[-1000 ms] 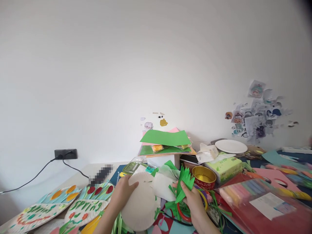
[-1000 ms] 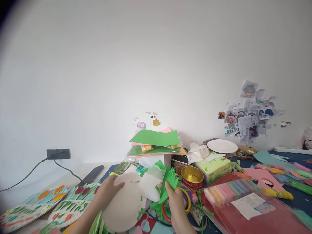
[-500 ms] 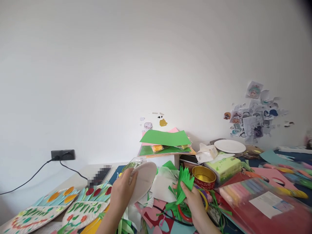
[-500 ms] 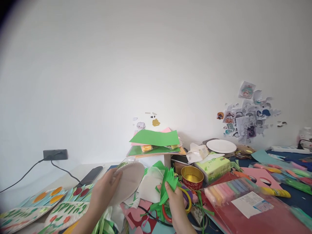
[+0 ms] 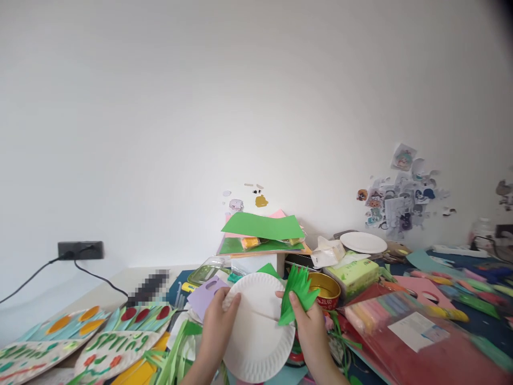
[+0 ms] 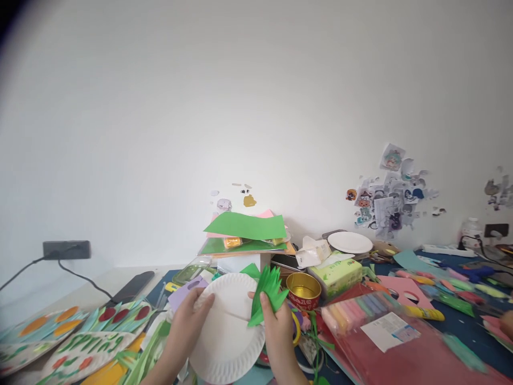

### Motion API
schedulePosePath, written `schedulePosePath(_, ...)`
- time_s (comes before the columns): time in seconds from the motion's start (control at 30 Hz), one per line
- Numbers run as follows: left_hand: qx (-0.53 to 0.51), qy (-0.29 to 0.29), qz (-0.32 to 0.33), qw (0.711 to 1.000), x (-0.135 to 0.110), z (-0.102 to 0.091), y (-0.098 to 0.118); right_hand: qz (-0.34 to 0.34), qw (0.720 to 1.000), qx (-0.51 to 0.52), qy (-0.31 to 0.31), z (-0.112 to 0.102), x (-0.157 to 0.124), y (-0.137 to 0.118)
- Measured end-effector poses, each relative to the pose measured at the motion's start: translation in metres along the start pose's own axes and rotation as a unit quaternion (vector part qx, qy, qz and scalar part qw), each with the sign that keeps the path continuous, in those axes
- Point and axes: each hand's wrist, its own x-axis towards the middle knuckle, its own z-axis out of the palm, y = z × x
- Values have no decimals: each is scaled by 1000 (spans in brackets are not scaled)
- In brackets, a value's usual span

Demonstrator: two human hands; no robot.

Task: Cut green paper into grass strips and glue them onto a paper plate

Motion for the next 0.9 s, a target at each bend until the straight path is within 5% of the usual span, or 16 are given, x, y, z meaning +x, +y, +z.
schedulePosePath(0.13,-17,-54,-3,998,-17,31,-3,-43,997,-69,0,1,3,12)
schedulePosePath(0.27,-57,-64,-9,996,-26,43,-7,-27,991,-128,-38,3,4,23)
schedulePosePath(0.5,-87,-70,-42,993,-26,47,-16,-91,935,-338,-62,4,0,17)
schedulePosePath(0.9,-71,-68,7,995,-21,41,-15,-134,911,-355,-161,-3,5,16)
